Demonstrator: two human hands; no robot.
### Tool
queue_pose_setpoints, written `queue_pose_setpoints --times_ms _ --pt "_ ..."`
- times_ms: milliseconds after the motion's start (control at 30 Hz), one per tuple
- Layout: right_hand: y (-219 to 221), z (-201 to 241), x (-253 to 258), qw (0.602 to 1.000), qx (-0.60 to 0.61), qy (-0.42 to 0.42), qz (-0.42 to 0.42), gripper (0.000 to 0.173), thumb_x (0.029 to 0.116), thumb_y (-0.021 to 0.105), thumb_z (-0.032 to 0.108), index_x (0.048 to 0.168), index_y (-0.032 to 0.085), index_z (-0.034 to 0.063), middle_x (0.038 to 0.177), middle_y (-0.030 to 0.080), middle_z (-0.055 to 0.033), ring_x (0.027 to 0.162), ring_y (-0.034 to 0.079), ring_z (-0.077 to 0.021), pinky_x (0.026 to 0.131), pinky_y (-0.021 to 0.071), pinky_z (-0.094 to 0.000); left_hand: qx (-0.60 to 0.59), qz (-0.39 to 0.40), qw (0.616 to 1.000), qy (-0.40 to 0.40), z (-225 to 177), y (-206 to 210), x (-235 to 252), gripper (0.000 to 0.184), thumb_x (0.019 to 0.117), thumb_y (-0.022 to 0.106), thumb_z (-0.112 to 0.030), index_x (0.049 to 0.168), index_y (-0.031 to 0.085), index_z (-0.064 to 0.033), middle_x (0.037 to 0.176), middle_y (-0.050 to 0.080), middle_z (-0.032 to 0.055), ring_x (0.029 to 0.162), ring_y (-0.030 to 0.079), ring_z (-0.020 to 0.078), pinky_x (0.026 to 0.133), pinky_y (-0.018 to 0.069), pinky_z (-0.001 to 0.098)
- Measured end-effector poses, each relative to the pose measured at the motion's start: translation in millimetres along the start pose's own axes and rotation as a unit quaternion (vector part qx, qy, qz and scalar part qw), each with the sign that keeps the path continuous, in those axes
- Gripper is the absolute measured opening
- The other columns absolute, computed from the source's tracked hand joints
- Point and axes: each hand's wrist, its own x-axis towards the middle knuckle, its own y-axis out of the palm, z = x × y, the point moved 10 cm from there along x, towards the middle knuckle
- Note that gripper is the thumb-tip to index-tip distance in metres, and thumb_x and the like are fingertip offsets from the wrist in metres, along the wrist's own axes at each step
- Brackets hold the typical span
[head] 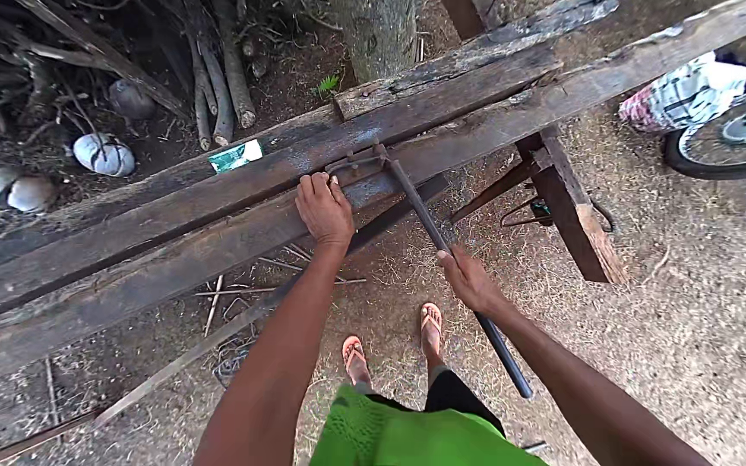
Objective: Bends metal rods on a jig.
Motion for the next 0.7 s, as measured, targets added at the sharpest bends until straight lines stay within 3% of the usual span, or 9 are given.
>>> queue_pose_setpoints --times_ms 433,533,700 --pt "4 6 9 0.993 0.117 0.001 0.033 0.047 0.1113 0.029 0.046 0.120 0.055 0.0076 0.072 0.051 -0.0020 0.057 0.052 -0.0151 0.057 0.0492 -0.0350 0.005 -0.003 1.000 0.027 -3 2 3 0.034 0.1085 0.045 -0.024 0.115 0.067 0.0005 0.113 0.063 0.0222 0.111 0.061 0.0405 0.096 0.0484 0.0531" --pt "5 10 8 0.972 0.225 -0.010 0.065 0.043 0.1119 0.031 0.040 0.120 0.056 0.0061 0.066 0.048 0.0009 0.049 0.046 -0.0103 0.047 0.0438 -0.0267 0.013 0.010 1.000 0.027 -3 3 4 0.034 0.1089 0.044 -0.024 0.114 0.066 0.0008 0.115 0.063 0.0226 0.113 0.060 0.0411 0.097 0.0481 0.0535" --pt "14 14 10 0.928 0.358 -0.015 0.107 0.038 0.1126 0.029 0.034 0.113 0.054 0.0061 0.062 0.040 0.0051 0.045 0.039 -0.0065 0.043 0.0393 -0.0217 0.014 0.003 0.999 0.036 -3 2 5 0.034 0.1085 0.044 -0.024 0.113 0.067 0.0007 0.112 0.063 0.0219 0.110 0.061 0.0400 0.094 0.0489 0.0528"
